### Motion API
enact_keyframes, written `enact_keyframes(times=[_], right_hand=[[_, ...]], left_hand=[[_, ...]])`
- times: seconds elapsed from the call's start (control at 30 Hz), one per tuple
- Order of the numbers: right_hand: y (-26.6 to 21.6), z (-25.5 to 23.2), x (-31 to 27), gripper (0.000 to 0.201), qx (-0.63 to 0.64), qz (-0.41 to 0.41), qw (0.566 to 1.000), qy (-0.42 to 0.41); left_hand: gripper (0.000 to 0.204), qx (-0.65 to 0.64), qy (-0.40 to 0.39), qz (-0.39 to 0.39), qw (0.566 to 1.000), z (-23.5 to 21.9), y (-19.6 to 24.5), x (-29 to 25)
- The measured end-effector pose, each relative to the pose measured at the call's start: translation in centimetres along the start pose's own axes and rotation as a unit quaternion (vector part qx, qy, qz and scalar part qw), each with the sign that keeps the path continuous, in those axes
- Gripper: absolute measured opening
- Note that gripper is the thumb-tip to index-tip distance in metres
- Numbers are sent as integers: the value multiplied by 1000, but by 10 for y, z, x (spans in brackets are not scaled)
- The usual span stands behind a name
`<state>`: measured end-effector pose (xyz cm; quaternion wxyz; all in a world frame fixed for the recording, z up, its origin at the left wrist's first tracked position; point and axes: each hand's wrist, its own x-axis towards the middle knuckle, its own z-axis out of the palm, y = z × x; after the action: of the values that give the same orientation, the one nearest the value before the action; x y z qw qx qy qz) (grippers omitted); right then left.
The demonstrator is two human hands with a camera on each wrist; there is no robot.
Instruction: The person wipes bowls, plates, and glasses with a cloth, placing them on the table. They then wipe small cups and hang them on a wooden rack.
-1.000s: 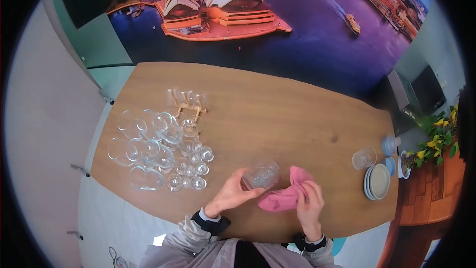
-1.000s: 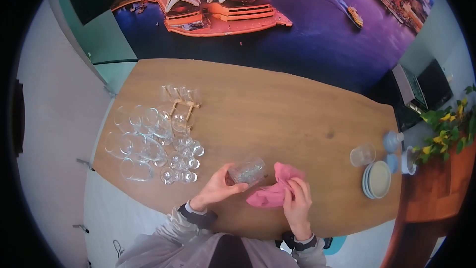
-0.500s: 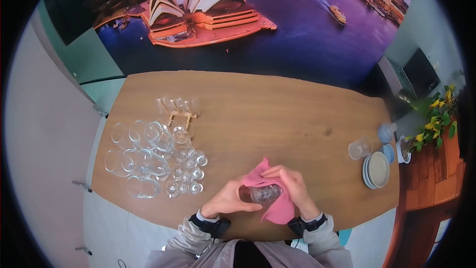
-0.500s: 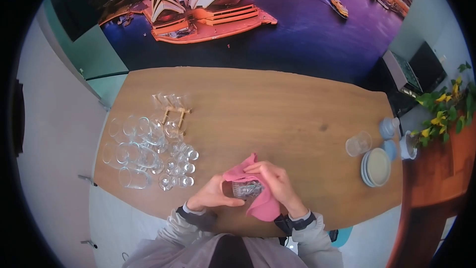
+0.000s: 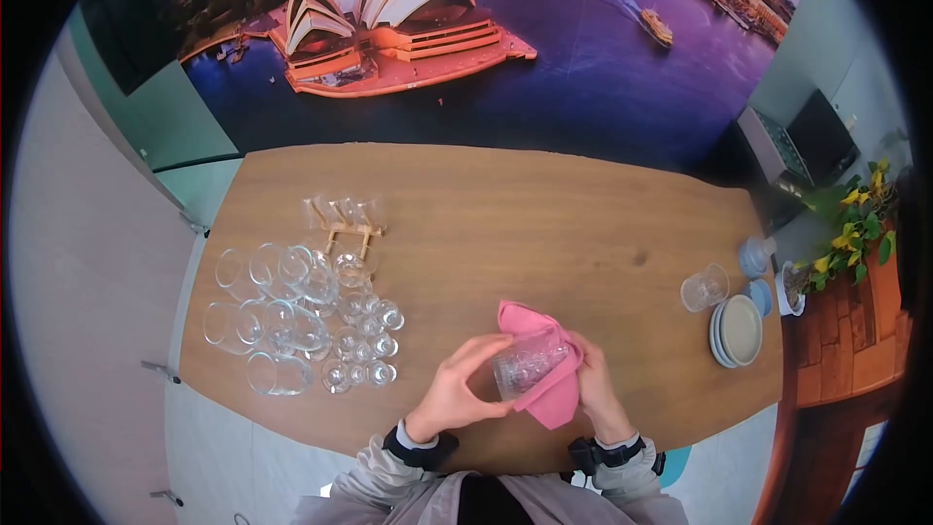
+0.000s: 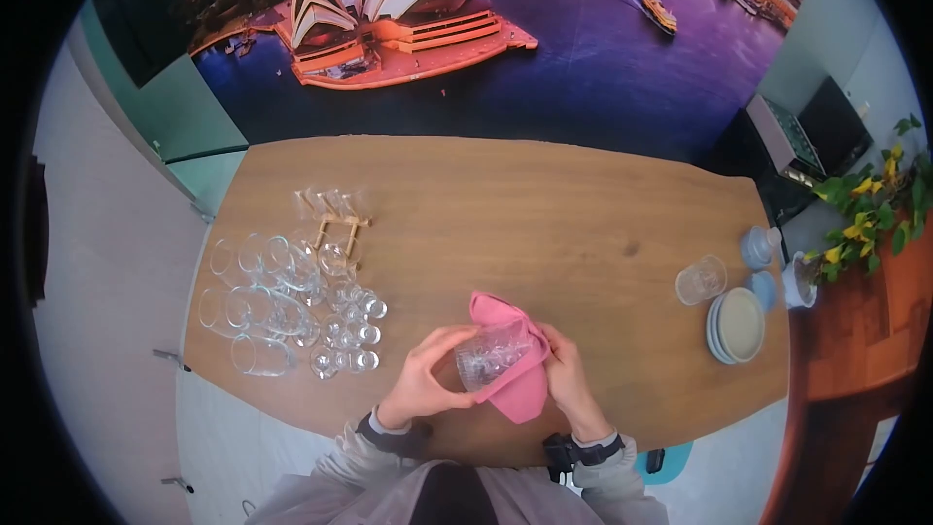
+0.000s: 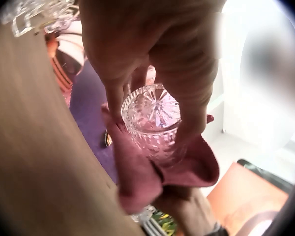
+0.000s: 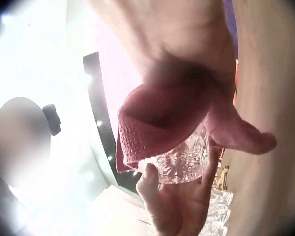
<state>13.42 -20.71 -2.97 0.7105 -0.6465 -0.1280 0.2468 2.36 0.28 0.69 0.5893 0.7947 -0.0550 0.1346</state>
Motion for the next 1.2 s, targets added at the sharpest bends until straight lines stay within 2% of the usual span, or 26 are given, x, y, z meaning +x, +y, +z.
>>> enact_keyframes(times=[0.03,0.1,0.17,0.23,0.27,0.33,0.37,0.4,0.43,0.47,0.5,0.57,0.63,0.67,0.7,0.8,0.83,0.87,0.9,0.93,1.0,1.03,1.07,1.1,1.13,1.2], right_hand=[[0,-2,-2,30,42,45,998,4],[3,-16,-8,30,68,67,995,0],[3,-22,-12,30,92,86,992,-2],[-2,-23,-17,32,90,-12,989,114],[-12,-19,-20,32,90,-11,989,114],[-29,-8,-23,36,95,-96,979,154],[-24,-5,-26,36,97,-97,978,155],[-14,-3,-32,43,17,-145,988,60],[-9,1,-36,52,-65,-190,979,-35],[-27,8,-40,55,-15,-108,992,-62],[-25,4,-38,55,-15,-107,992,-61],[-17,-8,-31,39,-133,-87,972,-175],[-12,-7,-28,38,-111,-61,975,-181],[-11,-6,-28,38,-88,-33,978,-185],[-8,-6,-28,38,-88,-32,978,-187],[-10,0,-28,39,-119,-50,976,-176],[-15,6,-31,34,-107,-90,980,-140],[-18,10,-33,29,-95,-129,982,-103],[-17,9,-34,29,-94,-127,982,-102],[-16,8,-34,31,-111,-135,979,-107],[-16,6,-34,32,-129,-143,975,-114],[-18,5,-34,34,-155,-130,971,-124],[-18,5,-33,36,-181,-119,967,-133],[-17,5,-32,36,-181,-120,967,-135],[-15,4,-32,36,-216,-152,955,-135],[-14,5,-36,36,-251,-181,941,-133]], left_hand=[[81,1,1,1,1000,1,-2,1],[81,109,24,113,987,3,-5,1],[80,98,43,98,989,2,-4,3],[79,87,62,83,991,-1,-2,7],[78,52,49,54,996,-5,-2,8],[78,18,35,24,999,-6,2,7],[75,-18,16,-6,1000,-4,5,6],[71,-54,-4,-36,998,-3,7,5],[71,-53,-7,-35,998,-2,6,4],[72,-176,-1,-94,980,-1,4,2],[72,-297,7,-153,942,1,3,0],[74,-289,-24,-161,943,4,2,-2],[76,-278,-53,-169,944,1,3,1],[77,-128,-55,-69,988,-2,3,5],[78,25,-55,33,998,-4,4,6],[79,52,-53,49,996,-5,3,3],[79,52,-55,49,996,-5,1,1],[76,-32,-57,-20,998,-3,-1,-3],[73,-116,-58,-89,988,-2,-2,-6],[73,-116,-58,-91,987,0,-3,-7],[62,-261,-47,-211,941,4,-3,-7],[62,-261,-44,-211,941,5,-4,-6],[58,-340,-44,-313,886,7,-7,-5],[54,-413,-43,-409,812,8,-11,-3],[54,-413,-43,-409,812,11,-22,-5],[56,-487,-65,-418,764,16,-30,-6]])
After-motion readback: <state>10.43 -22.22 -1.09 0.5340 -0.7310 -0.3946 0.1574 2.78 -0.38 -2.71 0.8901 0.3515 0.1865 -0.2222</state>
